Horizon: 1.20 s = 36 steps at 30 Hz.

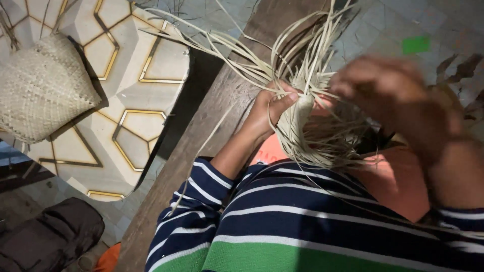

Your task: Weaving dried palm strips together to create a structured object like a basket or mat.

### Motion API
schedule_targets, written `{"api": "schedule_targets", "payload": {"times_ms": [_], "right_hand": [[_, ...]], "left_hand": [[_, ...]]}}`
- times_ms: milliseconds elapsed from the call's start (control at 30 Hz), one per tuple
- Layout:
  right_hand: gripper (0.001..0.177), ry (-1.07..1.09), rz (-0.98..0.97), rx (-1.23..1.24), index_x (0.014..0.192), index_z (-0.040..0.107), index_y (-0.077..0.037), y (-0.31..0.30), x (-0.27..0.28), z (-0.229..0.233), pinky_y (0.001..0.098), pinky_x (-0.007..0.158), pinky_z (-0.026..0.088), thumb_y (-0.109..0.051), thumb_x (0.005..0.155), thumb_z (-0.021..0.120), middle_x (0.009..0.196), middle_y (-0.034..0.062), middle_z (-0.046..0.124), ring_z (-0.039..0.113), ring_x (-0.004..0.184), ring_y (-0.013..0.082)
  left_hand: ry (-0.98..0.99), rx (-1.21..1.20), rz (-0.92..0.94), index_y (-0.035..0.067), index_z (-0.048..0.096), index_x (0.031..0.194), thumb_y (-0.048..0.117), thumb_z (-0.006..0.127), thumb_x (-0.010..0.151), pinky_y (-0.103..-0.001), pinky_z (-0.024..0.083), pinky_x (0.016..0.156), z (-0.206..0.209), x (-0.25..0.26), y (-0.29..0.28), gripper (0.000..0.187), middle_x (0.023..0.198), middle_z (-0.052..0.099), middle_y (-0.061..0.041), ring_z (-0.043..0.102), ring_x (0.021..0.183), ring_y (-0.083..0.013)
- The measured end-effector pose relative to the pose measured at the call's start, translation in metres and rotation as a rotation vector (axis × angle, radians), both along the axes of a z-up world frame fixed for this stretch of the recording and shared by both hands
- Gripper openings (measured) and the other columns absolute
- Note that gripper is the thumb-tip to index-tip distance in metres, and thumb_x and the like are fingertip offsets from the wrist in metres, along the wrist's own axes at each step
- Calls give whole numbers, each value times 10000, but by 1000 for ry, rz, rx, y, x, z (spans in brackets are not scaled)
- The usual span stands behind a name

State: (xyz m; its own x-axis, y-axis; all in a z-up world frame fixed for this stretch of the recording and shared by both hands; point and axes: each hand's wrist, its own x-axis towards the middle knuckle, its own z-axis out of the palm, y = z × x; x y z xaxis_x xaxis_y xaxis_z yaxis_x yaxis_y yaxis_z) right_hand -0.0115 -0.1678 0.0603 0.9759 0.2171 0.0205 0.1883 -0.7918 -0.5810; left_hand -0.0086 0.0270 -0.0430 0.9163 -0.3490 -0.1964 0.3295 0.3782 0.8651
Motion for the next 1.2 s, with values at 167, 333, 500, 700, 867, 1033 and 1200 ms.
{"api": "schedule_targets", "payload": {"times_ms": [167,333,500,700,867,1033,1200], "right_hand": [[227,11,-71,103,1076,635,-100,8,-27,-4,395,752,476,-197,872,609,938,122,656,600,905,315],[249,32,-149,184,1096,628,-109,23,-58,-17,393,743,476,-219,873,608,927,118,656,595,912,321],[197,-172,-341,540,1008,660,-64,44,-67,-47,316,855,479,-14,819,687,992,94,642,602,997,261],[55,-11,-502,605,940,655,-108,47,-75,-47,306,765,475,-91,900,621,829,51,632,589,807,117],[188,-45,-477,736,1050,624,-48,48,-72,-47,309,754,474,7,876,578,891,101,635,570,820,140],[378,-140,-360,795,1139,589,-10,46,-63,-45,320,730,491,25,775,689,902,127,610,582,797,171],[280,-50,-301,138,1079,639,-242,45,-28,-7,323,698,484,-252,830,510,839,-8,599,606,753,189]], "left_hand": [[11,13,12,-17,570,909,102,682,775,-283,538,582,-8,-3,-2,211,817,647,-165,644,685,-168],[-4,10,-19,-24,564,928,122,677,787,-284,549,588,-14,1,-1,232,811,647,-172,649,665,-177],[5,-29,-12,-20,560,922,133,692,779,-291,551,591,-24,0,-1,247,833,651,-171,659,678,-180],[-2,-69,-28,-25,552,926,129,673,799,-294,552,584,-23,1,1,234,852,644,-180,658,694,-197],[1,-84,-43,-18,545,924,132,669,806,-293,556,579,-25,3,1,228,866,643,-176,661,694,-197],[10,-79,-54,-21,545,920,138,672,805,-261,531,560,-17,3,0,234,816,642,-157,644,647,-149],[-17,-35,-69,0,559,930,110,649,812,-218,498,566,-13,4,-1,184,790,634,-131,591,650,-87]]}}
